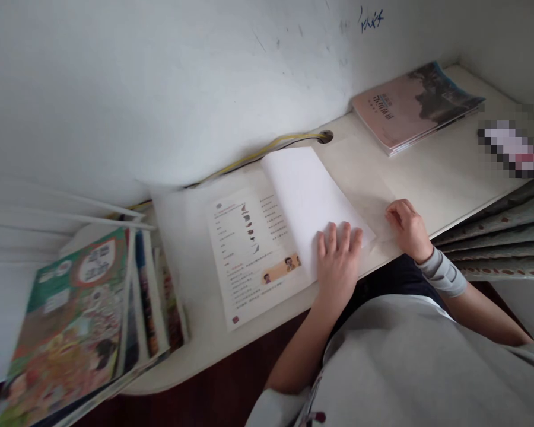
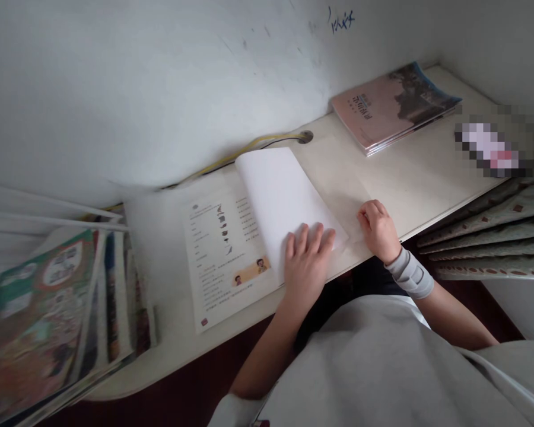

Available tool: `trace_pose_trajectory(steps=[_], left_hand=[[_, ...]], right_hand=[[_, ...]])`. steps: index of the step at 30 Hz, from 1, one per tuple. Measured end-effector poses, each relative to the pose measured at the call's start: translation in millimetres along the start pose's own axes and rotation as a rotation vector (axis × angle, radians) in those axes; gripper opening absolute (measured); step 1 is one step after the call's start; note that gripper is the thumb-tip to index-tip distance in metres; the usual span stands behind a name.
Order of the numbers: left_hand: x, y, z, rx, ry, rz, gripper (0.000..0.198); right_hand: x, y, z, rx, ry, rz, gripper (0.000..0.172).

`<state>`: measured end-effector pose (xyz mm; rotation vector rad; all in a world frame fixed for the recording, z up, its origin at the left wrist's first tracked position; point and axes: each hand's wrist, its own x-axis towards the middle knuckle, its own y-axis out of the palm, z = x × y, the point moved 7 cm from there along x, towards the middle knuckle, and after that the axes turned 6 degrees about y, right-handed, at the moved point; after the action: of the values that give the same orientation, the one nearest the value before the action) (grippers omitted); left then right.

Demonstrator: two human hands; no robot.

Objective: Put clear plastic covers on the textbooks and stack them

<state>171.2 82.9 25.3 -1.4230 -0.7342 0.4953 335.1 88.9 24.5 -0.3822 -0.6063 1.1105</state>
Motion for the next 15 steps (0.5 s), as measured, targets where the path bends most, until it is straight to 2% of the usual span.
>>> trace_pose_trajectory(steps=[5, 15], left_hand=[[11.2, 0.1, -11.8, 0.033, 0.034, -0.009, 0.038], [-0.7, -10.8, -16.7, 0.015, 0.119, 0.034, 0.04]], right_hand=[[-1.1, 1.4, -0.6, -0.012, -0.025, -0.012, 0.011], [-4.4, 6.1, 6.2, -0.144, -0.1, -0.025, 0.01]])
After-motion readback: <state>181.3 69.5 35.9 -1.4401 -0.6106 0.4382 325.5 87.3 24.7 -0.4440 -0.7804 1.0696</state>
